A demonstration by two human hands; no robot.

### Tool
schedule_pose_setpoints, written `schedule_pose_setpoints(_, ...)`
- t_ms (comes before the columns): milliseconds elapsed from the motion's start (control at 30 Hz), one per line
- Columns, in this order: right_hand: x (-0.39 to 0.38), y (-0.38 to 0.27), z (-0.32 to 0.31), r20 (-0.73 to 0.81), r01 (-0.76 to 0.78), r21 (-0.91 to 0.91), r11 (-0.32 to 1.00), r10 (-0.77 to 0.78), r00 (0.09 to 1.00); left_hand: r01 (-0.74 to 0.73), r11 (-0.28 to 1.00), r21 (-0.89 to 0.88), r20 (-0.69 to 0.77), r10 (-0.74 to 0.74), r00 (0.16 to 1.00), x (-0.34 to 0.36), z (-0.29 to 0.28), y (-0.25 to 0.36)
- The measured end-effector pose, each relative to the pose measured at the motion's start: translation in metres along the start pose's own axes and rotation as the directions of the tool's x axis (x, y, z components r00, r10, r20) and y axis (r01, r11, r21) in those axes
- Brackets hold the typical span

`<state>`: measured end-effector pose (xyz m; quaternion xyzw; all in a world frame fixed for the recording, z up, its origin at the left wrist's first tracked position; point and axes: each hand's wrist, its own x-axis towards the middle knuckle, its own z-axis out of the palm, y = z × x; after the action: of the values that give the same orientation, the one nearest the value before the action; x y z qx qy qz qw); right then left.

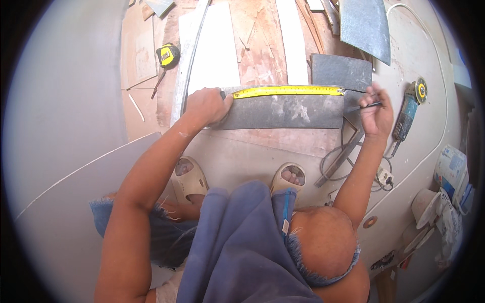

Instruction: The person measures and marks a rectangular tile with a tape measure and marker, then uses an angle grinder to cut along the marked line. The cut tile is set aside among other cut pieces.

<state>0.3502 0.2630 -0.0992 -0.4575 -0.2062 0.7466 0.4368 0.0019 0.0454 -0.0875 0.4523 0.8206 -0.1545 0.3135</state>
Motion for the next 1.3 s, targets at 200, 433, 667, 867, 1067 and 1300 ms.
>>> schedule_pose_setpoints(200,0.000,0.006,0.012,0.357,-0.196,-0.007,0.981,0.185,0.916,-0.025,0.999,0.021,-0.033,0.026,0.999,-0.001,0.000,0.004)
schedule_pose_setpoints(433,0.001,0.006,0.055,0.419,0.192,-0.177,0.965,-0.102,0.902,-0.054,0.998,0.021,-0.115,0.056,0.992,-0.004,0.008,-0.001)
schedule_pose_setpoints(667,-0.006,0.066,0.080,0.334,0.242,-0.609,0.755,-0.031,0.942,-0.046,0.999,0.026,-0.105,0.048,0.993,-0.002,0.006,0.003)
schedule_pose_setpoints(867,0.004,0.093,0.085,0.540,0.398,-0.739,0.544,0.125,0.832,-0.041,0.998,0.039,-0.136,0.046,0.990,-0.003,0.008,0.002)
schedule_pose_setpoints(1067,0.005,0.100,0.079,0.596,0.512,-0.777,0.366,0.164,0.786,-0.036,0.999,0.025,-0.107,0.038,0.994,-0.003,0.005,0.003)
schedule_pose_setpoints(1300,0.006,0.105,0.079,0.565,0.486,-0.806,0.338,0.195,0.801,-0.050,0.999,0.014,-0.088,0.051,0.995,-0.003,0.004,0.002)
